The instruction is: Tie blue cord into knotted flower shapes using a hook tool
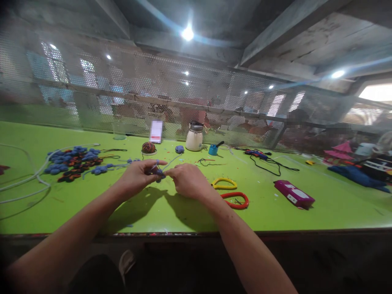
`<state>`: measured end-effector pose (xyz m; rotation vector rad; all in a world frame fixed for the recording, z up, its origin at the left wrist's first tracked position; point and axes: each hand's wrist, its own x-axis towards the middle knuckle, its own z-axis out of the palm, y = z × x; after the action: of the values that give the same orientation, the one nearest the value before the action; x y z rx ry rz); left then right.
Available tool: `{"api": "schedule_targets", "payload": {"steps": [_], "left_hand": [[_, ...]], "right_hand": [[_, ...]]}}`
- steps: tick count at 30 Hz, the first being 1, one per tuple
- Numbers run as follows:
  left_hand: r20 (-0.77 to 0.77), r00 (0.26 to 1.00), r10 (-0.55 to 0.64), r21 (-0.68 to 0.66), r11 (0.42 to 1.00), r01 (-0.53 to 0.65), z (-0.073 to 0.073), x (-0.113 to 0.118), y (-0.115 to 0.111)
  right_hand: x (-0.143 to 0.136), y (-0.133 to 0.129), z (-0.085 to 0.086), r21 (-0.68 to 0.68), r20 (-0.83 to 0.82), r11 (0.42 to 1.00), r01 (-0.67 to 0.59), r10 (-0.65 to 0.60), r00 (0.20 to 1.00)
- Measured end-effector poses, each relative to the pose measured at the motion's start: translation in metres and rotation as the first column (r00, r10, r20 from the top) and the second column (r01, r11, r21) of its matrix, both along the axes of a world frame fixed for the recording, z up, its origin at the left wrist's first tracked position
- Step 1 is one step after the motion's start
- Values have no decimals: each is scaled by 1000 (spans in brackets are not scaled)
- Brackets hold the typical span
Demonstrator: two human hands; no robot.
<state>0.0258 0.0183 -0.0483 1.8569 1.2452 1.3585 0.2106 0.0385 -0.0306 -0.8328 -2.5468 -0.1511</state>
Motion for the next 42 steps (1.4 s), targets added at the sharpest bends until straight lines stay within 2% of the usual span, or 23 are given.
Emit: {"api": "schedule_targets", "payload": {"steps": [2, 4, 5, 7, 8, 10, 11, 13, 15, 18, 19, 21, 24, 26, 28, 31, 36, 39, 42], "left_hand": [[5, 1000, 30, 67, 997, -30, 0, 1, 0], [1, 997, 72, 154, 986, -71, 0, 1, -1], [0, 996, 88, 198, 976, -86, 0, 1, -2], [2, 994, 111, 273, 956, -107, 1, 1, -4], [10, 992, 122, 302, 946, -120, 2, 1, -6], [47, 987, 153, 334, 929, -159, 4, 2, -8], [77, 983, 165, 333, 925, -182, 4, 2, -8], [183, 972, 147, 272, 943, -194, 5, 3, -8], [371, 927, 55, 139, 984, -114, 5, 2, -6], [646, 759, -83, -4, 994, 112, 6, 0, -3], [695, 711, -110, -17, 986, 169, 7, -1, -3], [736, 660, -150, -18, 970, 240, 9, -3, -5], [746, 638, -189, -9, 956, 294, 14, -5, -8], [752, 628, -200, -6, 951, 310, 16, -8, -10], [763, 617, -195, -15, 948, 318, 17, -11, -10], [785, 595, -171, -52, 939, 339, 16, -16, -7], [809, 572, -136, -105, 924, 367, 13, -19, -4], [814, 570, -111, -133, 919, 370, 14, -19, -4], [814, 566, -131, -129, 909, 395, 15, -18, -4]], "right_hand": [[-4, 3, -5, -115, -152, 993, -23, 5, 988], [-10, 7, -11, -303, -380, 949, -93, -31, 925], [-13, 9, -14, -421, -490, 896, -143, -92, 867], [-20, 10, -19, -649, -618, 712, -269, -286, 733], [-23, 9, -20, -697, -659, 625, -351, -365, 657], [-29, 5, -22, -707, -705, 509, -492, -444, 554], [-32, 2, -21, -692, -721, 478, -540, -464, 514], [-35, -4, -21, -647, -759, 461, -607, -469, 452], [-37, -7, -20, -599, -795, 475, -645, -449, 409], [-36, -8, -20, -544, -837, 515, -663, -385, 389], [-35, -7, -21, -528, -849, 538, -657, -353, 394], [-32, -4, -22, -486, -869, 610, -626, -257, 424], [-25, 2, -24, -348, -859, 777, -525, -39, 511], [-19, 4, -23, -196, -779, 884, -424, 123, 615], [-13, 6, -21, -37, -633, 944, -327, 231, 739], [-6, 7, -16, 120, -418, 968, -220, 250, 873], [-2, 6, -11, 206, -275, 968, -147, 201, 940], [-3, 4, -11, 123, -318, 973, -197, 227, 921], [-5, 5, -13, -73, -496, 940, -333, 255, 830]]}}
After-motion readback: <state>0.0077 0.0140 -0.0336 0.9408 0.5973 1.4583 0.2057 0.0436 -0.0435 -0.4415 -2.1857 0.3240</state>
